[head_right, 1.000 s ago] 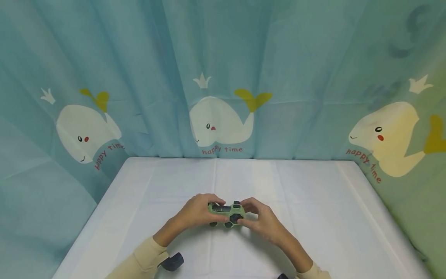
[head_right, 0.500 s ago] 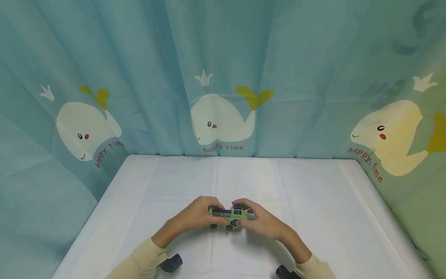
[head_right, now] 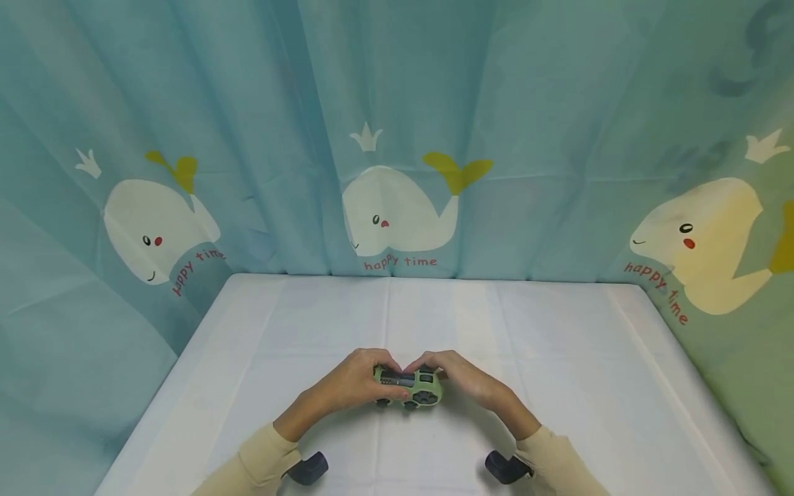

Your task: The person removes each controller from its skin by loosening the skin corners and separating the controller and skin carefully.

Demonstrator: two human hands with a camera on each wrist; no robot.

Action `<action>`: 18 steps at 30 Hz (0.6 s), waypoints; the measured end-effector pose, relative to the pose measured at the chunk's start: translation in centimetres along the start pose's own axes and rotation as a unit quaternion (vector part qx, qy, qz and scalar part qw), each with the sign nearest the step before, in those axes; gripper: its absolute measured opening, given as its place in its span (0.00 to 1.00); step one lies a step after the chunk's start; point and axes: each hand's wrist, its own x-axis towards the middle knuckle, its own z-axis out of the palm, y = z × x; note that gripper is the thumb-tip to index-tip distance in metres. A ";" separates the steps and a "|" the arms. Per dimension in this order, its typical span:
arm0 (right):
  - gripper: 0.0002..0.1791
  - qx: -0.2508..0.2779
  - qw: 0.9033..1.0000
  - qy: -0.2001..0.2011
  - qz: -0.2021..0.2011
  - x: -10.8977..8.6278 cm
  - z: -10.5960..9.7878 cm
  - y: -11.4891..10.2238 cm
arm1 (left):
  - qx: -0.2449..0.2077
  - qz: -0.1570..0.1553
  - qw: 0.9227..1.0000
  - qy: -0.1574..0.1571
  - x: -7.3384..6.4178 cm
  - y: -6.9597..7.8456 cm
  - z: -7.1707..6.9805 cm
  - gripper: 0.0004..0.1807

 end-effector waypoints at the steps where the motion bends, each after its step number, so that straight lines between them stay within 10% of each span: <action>1: 0.29 0.007 1.000 -0.005 0.001 0.2 -0.1 0.1 | 0.001 0.000 1.000 -0.001 0.0 0.0 0.0 0.20; 18: 0.17 0.052 0.992 -0.108 0.035 2.5 -1.3 0.6 | 0.028 0.016 0.999 0.011 -0.3 0.1 0.2 0.20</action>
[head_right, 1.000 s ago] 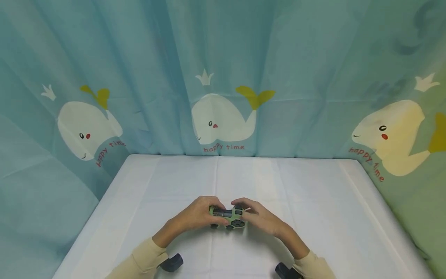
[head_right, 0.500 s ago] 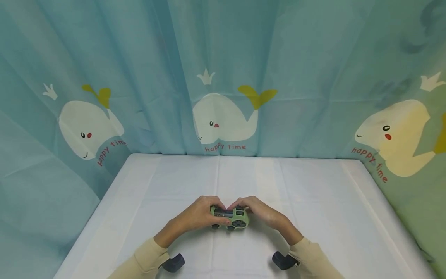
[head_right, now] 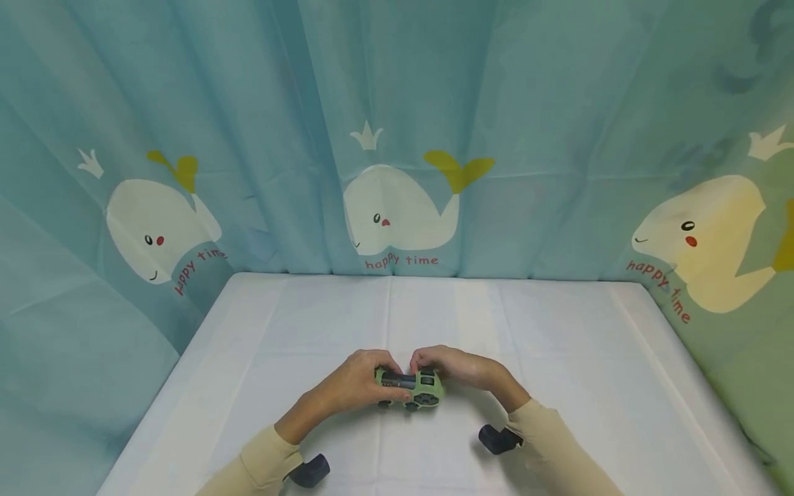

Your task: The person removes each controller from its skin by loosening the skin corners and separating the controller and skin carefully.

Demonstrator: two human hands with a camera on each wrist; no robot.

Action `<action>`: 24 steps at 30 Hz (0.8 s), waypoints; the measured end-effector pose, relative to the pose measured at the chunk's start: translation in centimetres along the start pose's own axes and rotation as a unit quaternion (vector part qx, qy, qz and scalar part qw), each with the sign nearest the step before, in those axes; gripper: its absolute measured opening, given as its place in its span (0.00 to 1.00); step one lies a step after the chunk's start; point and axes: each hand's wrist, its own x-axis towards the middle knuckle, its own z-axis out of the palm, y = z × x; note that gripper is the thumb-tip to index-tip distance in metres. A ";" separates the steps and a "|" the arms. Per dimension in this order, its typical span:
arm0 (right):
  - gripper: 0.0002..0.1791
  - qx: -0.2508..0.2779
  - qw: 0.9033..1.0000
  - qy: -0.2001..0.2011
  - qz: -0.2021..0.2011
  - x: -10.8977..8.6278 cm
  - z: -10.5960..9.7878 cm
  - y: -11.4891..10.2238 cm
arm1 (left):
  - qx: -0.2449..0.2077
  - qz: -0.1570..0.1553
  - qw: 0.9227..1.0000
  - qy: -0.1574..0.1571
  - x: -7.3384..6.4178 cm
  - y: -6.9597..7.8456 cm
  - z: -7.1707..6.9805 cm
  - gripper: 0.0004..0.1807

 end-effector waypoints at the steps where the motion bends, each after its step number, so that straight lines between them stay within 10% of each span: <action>1: 0.16 0.002 1.000 -0.011 0.006 0.3 -0.1 -0.1 | 0.004 0.003 1.000 0.003 0.0 0.0 0.0 0.20; 11: 0.06 -0.013 0.995 -0.086 0.047 2.5 -0.6 -1.5 | 0.007 0.018 1.000 0.018 0.0 -0.3 0.3 0.20; 24: 0.04 0.020 0.995 -0.073 0.060 1.9 -1.3 -1.9 | 0.020 0.032 0.999 0.028 -0.1 -0.4 0.4 0.21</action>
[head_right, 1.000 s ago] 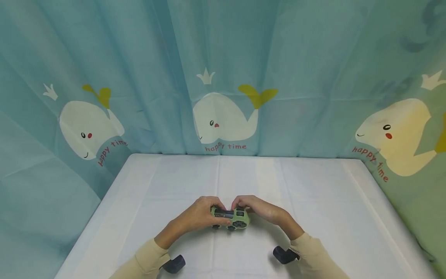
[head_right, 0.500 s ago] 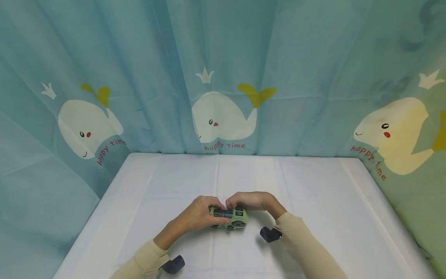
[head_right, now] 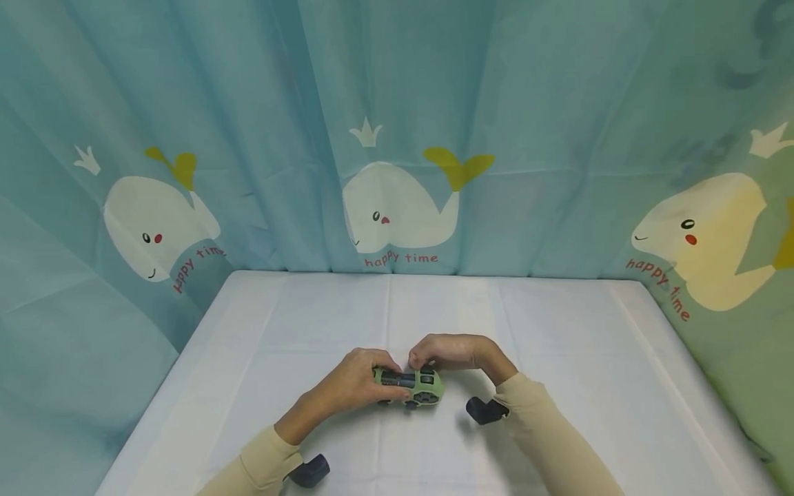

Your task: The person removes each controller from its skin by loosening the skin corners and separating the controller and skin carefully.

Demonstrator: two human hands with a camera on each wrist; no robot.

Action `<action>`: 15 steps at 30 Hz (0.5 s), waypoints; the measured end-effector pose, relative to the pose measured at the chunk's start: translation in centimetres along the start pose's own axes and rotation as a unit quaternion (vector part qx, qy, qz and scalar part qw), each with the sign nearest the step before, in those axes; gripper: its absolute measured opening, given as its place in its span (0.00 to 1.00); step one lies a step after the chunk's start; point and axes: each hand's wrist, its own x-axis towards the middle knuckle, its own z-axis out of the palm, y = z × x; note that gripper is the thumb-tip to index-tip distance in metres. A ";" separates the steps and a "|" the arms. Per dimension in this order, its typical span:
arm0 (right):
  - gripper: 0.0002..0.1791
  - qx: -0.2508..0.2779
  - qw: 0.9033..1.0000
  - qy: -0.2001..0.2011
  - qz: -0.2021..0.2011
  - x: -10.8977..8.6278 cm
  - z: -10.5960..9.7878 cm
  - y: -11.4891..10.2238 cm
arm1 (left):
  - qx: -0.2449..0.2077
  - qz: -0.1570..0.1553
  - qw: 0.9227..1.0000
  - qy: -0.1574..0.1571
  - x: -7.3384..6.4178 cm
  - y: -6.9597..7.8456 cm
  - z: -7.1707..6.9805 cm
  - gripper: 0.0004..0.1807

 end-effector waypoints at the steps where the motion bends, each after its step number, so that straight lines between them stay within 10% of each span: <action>1: 0.04 0.006 1.000 0.001 -0.006 -0.1 0.0 0.2 | 0.001 0.000 1.000 0.000 0.0 0.0 0.0 0.21; 15: 0.08 0.089 0.993 0.017 -0.073 -1.1 0.1 2.2 | 0.034 0.003 0.999 0.003 -0.1 0.3 0.1 0.23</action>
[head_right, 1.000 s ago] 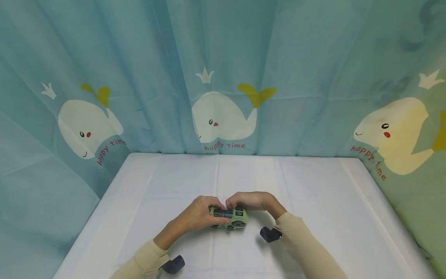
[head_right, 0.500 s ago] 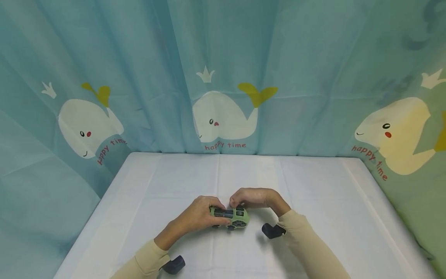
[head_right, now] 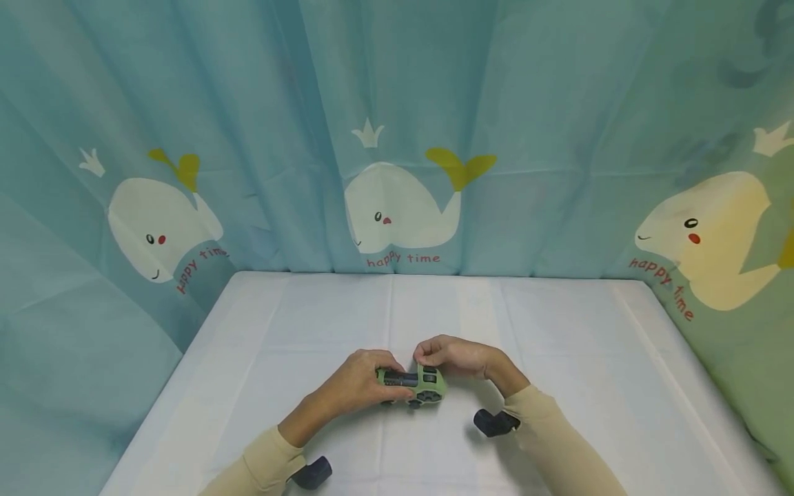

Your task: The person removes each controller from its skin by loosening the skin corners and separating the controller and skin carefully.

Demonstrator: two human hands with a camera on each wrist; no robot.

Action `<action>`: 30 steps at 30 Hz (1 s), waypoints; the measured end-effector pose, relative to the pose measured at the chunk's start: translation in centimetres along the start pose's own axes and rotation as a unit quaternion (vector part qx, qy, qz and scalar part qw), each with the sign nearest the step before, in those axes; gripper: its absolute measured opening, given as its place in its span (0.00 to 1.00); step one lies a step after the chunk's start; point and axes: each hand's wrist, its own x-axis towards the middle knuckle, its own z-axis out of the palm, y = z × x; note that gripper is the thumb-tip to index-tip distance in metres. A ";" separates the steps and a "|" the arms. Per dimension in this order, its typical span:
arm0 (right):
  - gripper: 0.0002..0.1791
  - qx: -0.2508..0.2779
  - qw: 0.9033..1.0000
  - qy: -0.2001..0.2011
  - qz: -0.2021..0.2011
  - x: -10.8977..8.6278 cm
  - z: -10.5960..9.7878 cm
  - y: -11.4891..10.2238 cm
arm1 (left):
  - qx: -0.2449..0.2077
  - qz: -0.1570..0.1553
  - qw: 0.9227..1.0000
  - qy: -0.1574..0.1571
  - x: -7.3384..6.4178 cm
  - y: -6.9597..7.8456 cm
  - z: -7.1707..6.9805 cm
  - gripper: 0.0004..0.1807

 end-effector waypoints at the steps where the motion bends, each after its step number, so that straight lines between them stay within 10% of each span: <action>1: 0.08 -0.005 1.000 0.007 -0.004 -0.1 0.0 0.0 | 0.002 0.000 1.000 0.001 0.0 0.0 0.0 0.23; 30: 0.06 -0.041 0.996 0.065 -0.052 -1.4 0.4 0.2 | 0.071 0.043 0.996 0.011 0.4 -0.1 0.1 0.20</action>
